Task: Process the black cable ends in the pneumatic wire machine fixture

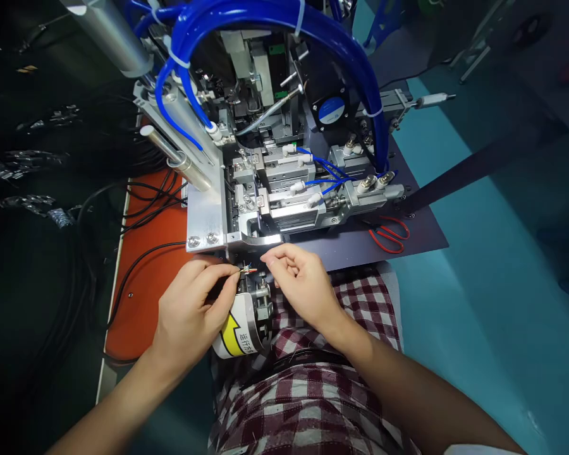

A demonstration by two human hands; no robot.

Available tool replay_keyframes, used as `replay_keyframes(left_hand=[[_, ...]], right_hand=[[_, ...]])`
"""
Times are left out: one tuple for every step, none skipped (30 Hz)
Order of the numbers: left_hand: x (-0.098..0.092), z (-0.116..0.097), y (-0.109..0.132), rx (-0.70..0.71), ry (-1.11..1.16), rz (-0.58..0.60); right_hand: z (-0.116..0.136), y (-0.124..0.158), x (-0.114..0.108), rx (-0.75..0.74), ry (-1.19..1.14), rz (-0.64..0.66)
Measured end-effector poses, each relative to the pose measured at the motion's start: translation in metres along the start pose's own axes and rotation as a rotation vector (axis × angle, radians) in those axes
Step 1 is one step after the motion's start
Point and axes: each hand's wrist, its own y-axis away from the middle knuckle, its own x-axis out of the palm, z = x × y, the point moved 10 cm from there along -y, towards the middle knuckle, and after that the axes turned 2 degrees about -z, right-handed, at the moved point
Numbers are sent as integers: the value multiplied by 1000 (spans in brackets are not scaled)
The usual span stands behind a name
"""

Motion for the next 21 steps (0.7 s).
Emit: replay_keyframes(left_hand=[[-1, 2, 0, -27, 4, -18], [-2, 4, 0, -50, 11, -33], [-3, 5, 1, -67, 20, -42], [-3, 6, 1, -77, 29, -46], [-3, 7, 1, -81, 36, -47], [-3, 7, 1, -81, 42, -45], [-3, 7, 1, -81, 50, -45], [-3, 8, 1, -82, 58, -43], [-3, 9, 1, -83, 68, -43], [-2, 9, 1, -83, 77, -40], [-2, 9, 1, -84, 83, -40], [-2, 10, 1, -84, 86, -40], [-2, 10, 1, -84, 87, -40], [-3, 9, 1, -80, 86, -42], [-3, 9, 1, -78, 85, -44], [-3, 9, 1, -76, 85, -43], [-3, 8, 1, -76, 85, -43], [-3, 8, 1, -74, 87, -40], [-3, 8, 1, -73, 88, -39], [-2, 8, 1, -71, 90, -36], [-2, 8, 1, -71, 92, -34]], right_hand=[[-4, 0, -1, 26, -11, -8], [-8, -1, 0, 58, -24, 4], [-13, -1, 3, 93, -42, 29], [-16, -1, 7, 126, -63, 53], [-19, -2, 10, 156, -85, 70], [-21, -3, 13, 184, -105, 87], [-22, -3, 16, 208, -124, 106], [-22, -4, 19, 225, -140, 124], [-22, -5, 22, 234, -151, 138], [-21, -6, 23, 231, -153, 144], [-19, -6, 23, 214, -137, 139], [-16, -7, 22, 180, -99, 123], [-13, -7, 19, 127, -38, 98], [-7, -7, 16, 53, 44, 71], [1, -6, 13, -44, 140, 42], [11, -4, 11, -156, 239, 16], [22, -1, 11, -273, 331, -4], [31, 3, 12, -384, 410, -19], [40, 8, 14, -478, 471, -30], [45, 11, 15, -541, 510, -33], [48, 12, 16, -564, 522, -34]])
